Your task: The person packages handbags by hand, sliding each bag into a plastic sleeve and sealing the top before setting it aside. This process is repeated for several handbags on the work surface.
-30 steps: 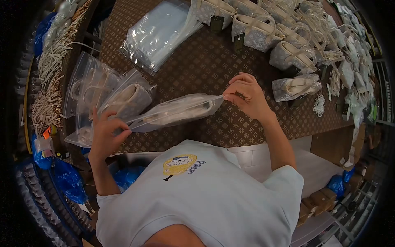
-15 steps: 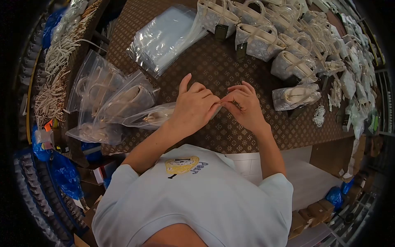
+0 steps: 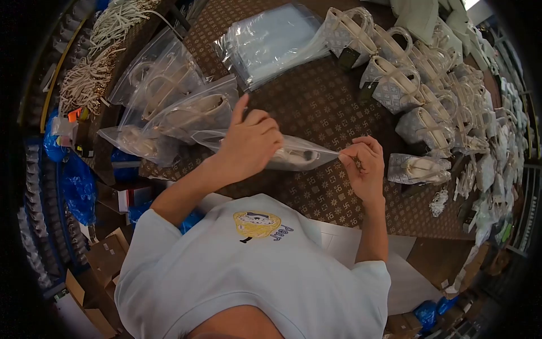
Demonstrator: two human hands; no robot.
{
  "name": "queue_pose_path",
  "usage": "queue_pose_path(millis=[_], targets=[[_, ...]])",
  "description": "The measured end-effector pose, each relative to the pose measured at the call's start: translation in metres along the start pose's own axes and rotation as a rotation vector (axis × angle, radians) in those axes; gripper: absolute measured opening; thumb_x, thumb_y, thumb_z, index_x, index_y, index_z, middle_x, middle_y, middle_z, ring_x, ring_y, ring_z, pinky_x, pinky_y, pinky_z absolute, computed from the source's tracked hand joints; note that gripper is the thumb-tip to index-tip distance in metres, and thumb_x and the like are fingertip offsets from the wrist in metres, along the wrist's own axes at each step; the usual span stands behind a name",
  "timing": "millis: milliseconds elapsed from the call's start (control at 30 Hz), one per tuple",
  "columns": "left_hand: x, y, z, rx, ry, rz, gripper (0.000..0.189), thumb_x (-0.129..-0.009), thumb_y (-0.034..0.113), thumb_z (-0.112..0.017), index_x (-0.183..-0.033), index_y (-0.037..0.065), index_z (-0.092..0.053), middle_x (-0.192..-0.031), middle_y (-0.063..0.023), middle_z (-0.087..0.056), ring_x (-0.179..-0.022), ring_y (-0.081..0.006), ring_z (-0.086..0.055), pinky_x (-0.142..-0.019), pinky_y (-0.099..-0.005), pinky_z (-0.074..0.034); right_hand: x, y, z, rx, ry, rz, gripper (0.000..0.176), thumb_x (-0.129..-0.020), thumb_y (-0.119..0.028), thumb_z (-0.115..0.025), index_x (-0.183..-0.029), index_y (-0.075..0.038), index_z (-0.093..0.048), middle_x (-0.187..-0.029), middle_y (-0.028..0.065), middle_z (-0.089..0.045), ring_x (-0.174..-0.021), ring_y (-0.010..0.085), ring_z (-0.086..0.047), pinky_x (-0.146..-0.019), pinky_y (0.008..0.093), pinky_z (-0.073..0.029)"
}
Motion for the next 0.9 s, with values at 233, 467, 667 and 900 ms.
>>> queue_pose_path(millis=[233,467,667,900], targets=[[0.066,-0.058,0.054,-0.100,-0.021,0.202,0.005,-0.076,0.014,-0.063,-0.072,0.012,-0.063,-0.083,0.0016,-0.057,-0.099,-0.0197,-0.050,-0.108,-0.0574,-0.008,0.011,0.006,0.006,-0.026,-0.034,-0.084,0.010,-0.079,-0.013,-0.066,-0.076,-0.005,-0.060,-0.070,0.0015,-0.060,-0.086,0.0251,-0.053,-0.085,0.0353,-0.041],[0.097,-0.074,0.054,0.152,0.359,0.386,0.039,-0.087,0.016,-0.057,-0.123,0.006,-0.045,-0.131,-0.0090,-0.042,-0.128,-0.0257,-0.035,-0.111,-0.0468,-0.009,0.029,0.049,-0.035,-0.789,-0.286,-0.371,0.032,-0.090,-0.032,-0.055,-0.099,-0.002,-0.059,-0.097,0.0091,-0.063,-0.105,0.0203,-0.053,-0.090,0.0358,-0.041],[0.116,-0.060,-0.015,0.812,0.696,0.615,0.057,-0.093,0.031,-0.042,-0.140,0.005,-0.023,-0.145,-0.0126,-0.026,-0.134,-0.0255,-0.025,-0.111,-0.0385,-0.013,0.045,0.096,-0.195,-1.053,-0.332,-0.921,0.068,-0.094,-0.055,-0.036,-0.138,-0.003,-0.035,-0.135,0.0115,-0.043,-0.124,0.0214,-0.041,-0.103,0.0341,-0.033],[0.113,-0.060,-0.084,0.939,0.631,0.812,0.065,-0.097,0.041,-0.028,-0.145,0.001,-0.009,-0.150,-0.0163,-0.013,-0.138,-0.0270,-0.014,-0.111,-0.0378,-0.010,-0.003,-0.038,-0.218,-1.168,-0.512,-0.560,0.076,-0.093,-0.055,-0.036,-0.144,-0.002,-0.017,-0.148,0.0136,-0.024,-0.135,0.0235,-0.025,-0.110,0.0328,-0.018]])
Point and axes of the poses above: each hand's wrist, its own x-axis away from the middle knuckle, its own z-axis out of the back of the hand, y = z × x, the point moved 9 cm from there along -x, towards the middle knuckle
